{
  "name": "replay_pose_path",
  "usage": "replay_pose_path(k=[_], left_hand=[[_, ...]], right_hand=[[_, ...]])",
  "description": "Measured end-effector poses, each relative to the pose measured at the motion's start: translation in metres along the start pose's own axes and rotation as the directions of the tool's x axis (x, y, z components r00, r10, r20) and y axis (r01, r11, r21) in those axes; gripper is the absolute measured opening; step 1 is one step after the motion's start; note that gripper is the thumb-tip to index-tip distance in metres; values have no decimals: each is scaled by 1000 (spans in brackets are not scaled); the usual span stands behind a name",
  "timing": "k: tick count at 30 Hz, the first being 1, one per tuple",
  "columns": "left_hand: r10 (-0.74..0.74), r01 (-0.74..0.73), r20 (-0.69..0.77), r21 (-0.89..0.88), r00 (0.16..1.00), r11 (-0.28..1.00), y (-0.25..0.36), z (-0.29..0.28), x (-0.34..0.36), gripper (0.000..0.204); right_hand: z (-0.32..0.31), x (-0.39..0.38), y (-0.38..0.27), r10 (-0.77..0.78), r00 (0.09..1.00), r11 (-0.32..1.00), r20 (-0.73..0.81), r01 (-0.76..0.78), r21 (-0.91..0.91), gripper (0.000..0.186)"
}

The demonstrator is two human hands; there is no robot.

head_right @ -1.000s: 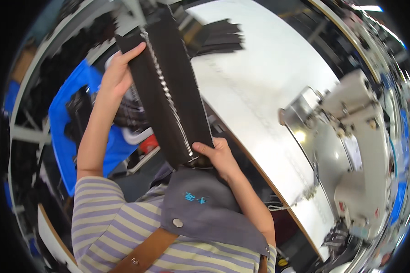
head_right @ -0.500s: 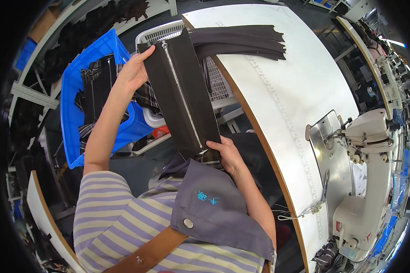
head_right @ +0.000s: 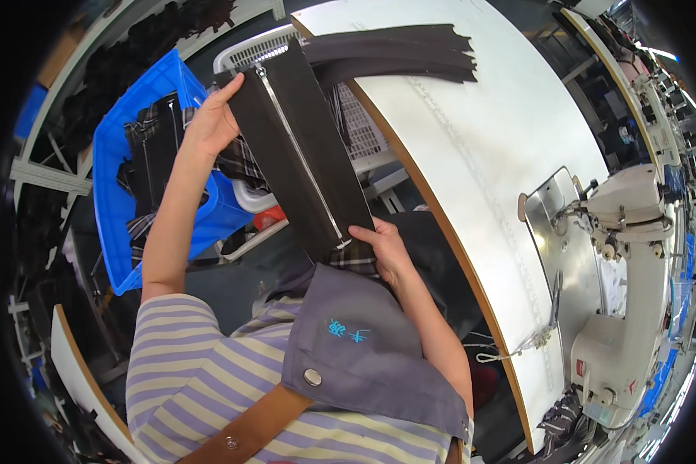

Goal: The recorder uses an industrial sewing machine to attach zippers to plaid fabric pieces.

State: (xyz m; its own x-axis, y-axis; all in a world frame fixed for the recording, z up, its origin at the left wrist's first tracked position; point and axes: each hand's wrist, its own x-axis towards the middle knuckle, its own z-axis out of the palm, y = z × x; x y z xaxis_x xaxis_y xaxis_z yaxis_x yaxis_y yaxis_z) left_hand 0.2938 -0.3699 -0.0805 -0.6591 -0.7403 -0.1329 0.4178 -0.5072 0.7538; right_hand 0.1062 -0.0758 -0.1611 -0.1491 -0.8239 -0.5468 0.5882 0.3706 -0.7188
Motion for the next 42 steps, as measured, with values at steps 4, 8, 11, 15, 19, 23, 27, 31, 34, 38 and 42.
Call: replay_pose_path(k=[4, 8, 11, 15, 19, 23, 27, 31, 34, 38, 42], left_hand=[[-8, 8, 20, -10, 1000, 1000, 7, -5, 8, 28], [27, -27, 0, 13, 1000, 1000, 11, -4, 13, 28], [75, -75, -5, 33, 997, 997, 8, -11, 21, 32], [254, -271, -104, -227, 962, 935, -3, -15, 48, 34], [700, -90, 616, -724, 362, 684, -25, 7, 88, 33], [774, -158, 284, -884, 565, 440, -56, 31, 119, 36], [796, -18, 517, -835, 315, 549, -65, 19, 137, 34], [744, 203, 542, -839, 391, 505, -61, 0, 157, 33], [753, 250, 530, -848, 389, 468, -63, 5, 159, 33], [750, 213, 559, -829, 352, 518, -69, 34, 137, 32], [764, 91, 511, -849, 394, 521, -68, 49, 111, 28]], right_hand=[[-4, -1, -4, -59, 998, 997, -11, 59, 54, 20], [-6, -4, -13, -106, 994, 989, -1, 106, 100, 19], [4, -12, -23, -161, 984, 985, -71, 165, 48, 17], [42, -38, -30, -855, 440, 115, 276, 679, -725, 21], [84, -61, -28, -521, 155, -555, 839, 685, -471, 40], [101, -57, -21, -455, 234, -560, 859, 675, -480, 39], [98, -52, -17, -436, 283, -539, 854, 678, -500, 41], [95, -52, -15, -420, 320, -539, 849, 665, -517, 41], [94, -53, -14, -424, 328, -528, 844, 668, -525, 41], [91, -52, -13, -430, 341, -509, 836, 673, -536, 42], [91, -52, -11, -420, 363, -478, 832, 690, -543, 44]])
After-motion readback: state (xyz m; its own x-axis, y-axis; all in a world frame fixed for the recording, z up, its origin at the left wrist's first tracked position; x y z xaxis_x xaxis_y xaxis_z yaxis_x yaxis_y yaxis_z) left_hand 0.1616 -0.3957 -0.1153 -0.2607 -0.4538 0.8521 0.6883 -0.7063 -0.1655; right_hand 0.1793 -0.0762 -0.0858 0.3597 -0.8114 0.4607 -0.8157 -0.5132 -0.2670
